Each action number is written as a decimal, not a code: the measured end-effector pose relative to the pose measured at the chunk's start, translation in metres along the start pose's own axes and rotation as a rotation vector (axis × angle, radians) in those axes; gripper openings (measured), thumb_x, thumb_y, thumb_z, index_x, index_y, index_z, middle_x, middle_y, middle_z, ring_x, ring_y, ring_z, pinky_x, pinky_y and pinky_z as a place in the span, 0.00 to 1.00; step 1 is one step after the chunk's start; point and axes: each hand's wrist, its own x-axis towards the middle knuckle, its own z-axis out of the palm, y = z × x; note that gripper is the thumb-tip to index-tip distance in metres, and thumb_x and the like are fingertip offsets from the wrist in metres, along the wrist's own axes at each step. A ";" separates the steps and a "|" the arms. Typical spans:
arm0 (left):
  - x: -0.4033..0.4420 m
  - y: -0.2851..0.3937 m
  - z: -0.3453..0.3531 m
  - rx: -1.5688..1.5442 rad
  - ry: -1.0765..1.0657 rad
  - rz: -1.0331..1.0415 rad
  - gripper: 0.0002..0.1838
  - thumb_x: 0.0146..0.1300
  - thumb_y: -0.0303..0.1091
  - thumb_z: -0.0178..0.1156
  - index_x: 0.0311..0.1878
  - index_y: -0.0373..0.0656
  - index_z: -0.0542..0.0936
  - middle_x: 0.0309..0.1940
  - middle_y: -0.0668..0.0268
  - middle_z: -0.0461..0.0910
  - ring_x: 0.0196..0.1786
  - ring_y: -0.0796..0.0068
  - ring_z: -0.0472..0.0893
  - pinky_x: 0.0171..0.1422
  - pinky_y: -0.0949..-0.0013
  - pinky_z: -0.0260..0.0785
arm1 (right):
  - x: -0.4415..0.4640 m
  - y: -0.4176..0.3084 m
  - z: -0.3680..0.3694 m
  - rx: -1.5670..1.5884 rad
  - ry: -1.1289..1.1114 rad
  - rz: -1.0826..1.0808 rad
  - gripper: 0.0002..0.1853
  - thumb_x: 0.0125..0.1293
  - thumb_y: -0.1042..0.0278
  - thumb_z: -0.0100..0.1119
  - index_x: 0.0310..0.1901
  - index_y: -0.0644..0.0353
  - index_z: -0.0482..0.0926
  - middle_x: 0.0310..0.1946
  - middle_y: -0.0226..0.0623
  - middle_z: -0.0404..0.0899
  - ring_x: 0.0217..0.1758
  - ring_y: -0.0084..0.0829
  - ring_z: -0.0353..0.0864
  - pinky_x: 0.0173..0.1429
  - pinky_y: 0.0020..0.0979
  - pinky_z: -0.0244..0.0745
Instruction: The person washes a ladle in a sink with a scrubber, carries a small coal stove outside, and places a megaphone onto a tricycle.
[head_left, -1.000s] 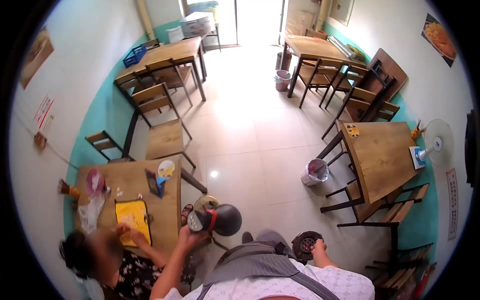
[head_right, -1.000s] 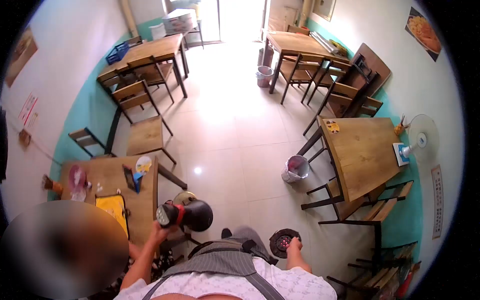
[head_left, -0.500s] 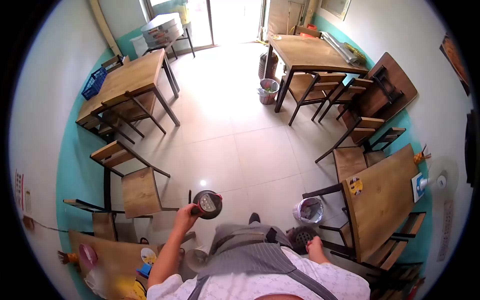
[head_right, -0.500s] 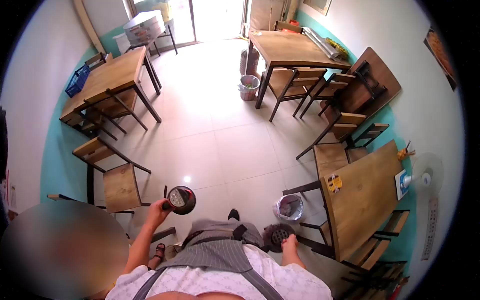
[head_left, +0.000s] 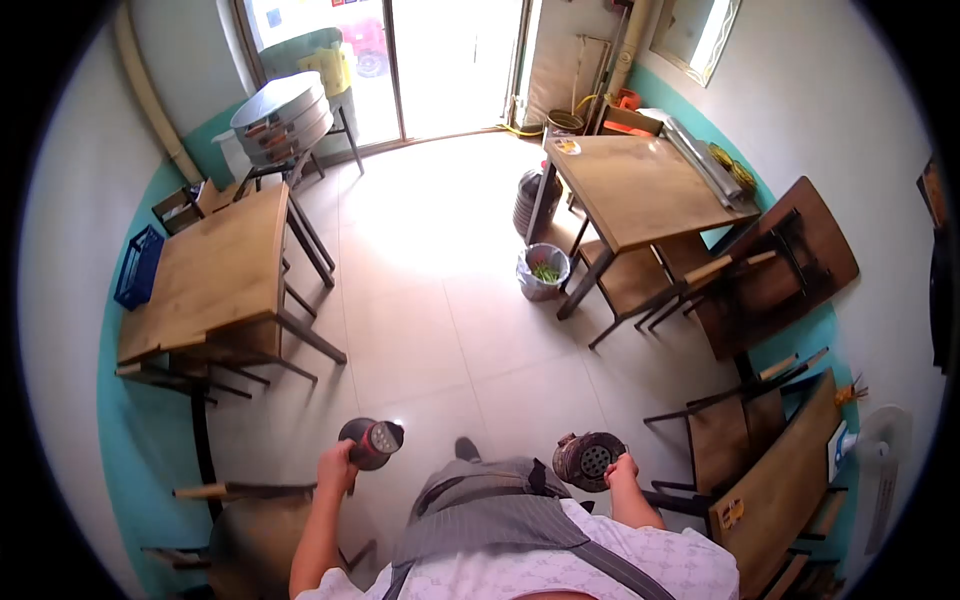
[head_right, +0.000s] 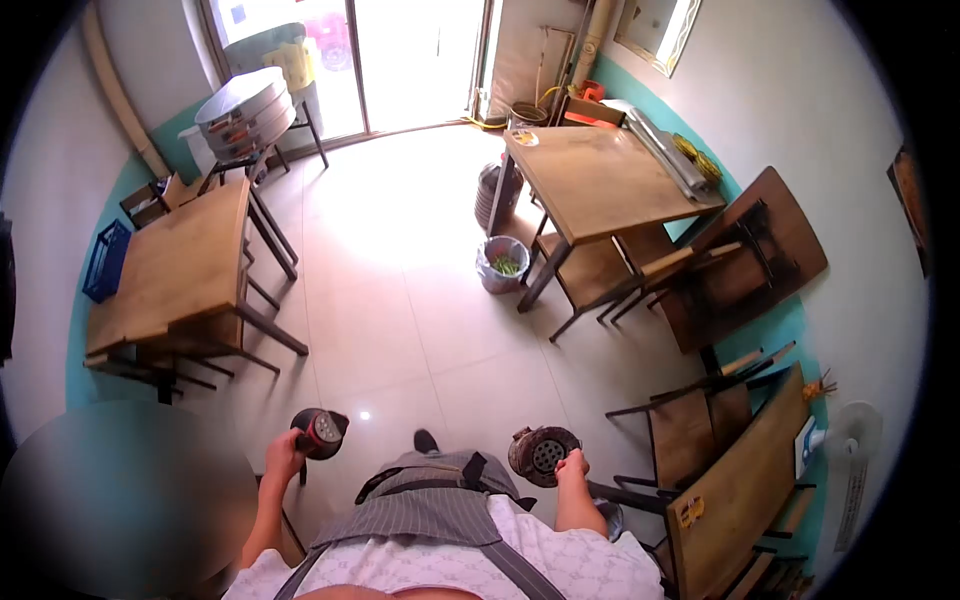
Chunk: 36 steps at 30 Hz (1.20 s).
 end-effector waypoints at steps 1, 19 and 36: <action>0.042 0.006 -0.012 -0.008 0.005 0.029 0.12 0.51 0.37 0.66 0.34 0.44 0.75 0.30 0.53 0.78 0.38 0.44 0.77 0.38 0.49 0.69 | -0.011 -0.012 0.025 0.004 -0.076 -0.026 0.09 0.55 0.64 0.49 0.21 0.52 0.65 0.11 0.29 0.63 0.11 0.26 0.64 0.18 0.36 0.63; 0.665 0.033 -0.088 -0.029 0.069 0.088 0.08 0.54 0.30 0.63 0.38 0.44 0.78 0.34 0.56 0.80 0.40 0.49 0.79 0.42 0.54 0.72 | -0.176 -0.189 0.606 -0.083 -0.123 0.070 0.08 0.63 0.58 0.54 0.35 0.52 0.71 0.18 0.32 0.68 0.12 0.28 0.65 0.16 0.31 0.59; 1.358 0.119 -0.135 -0.136 -0.112 0.620 0.09 0.54 0.28 0.64 0.37 0.43 0.74 0.34 0.56 0.78 0.39 0.48 0.78 0.40 0.57 0.70 | -0.303 -0.397 1.051 0.044 -0.015 0.075 0.14 0.54 0.60 0.52 0.17 0.53 0.62 0.10 0.31 0.62 0.10 0.29 0.63 0.15 0.34 0.62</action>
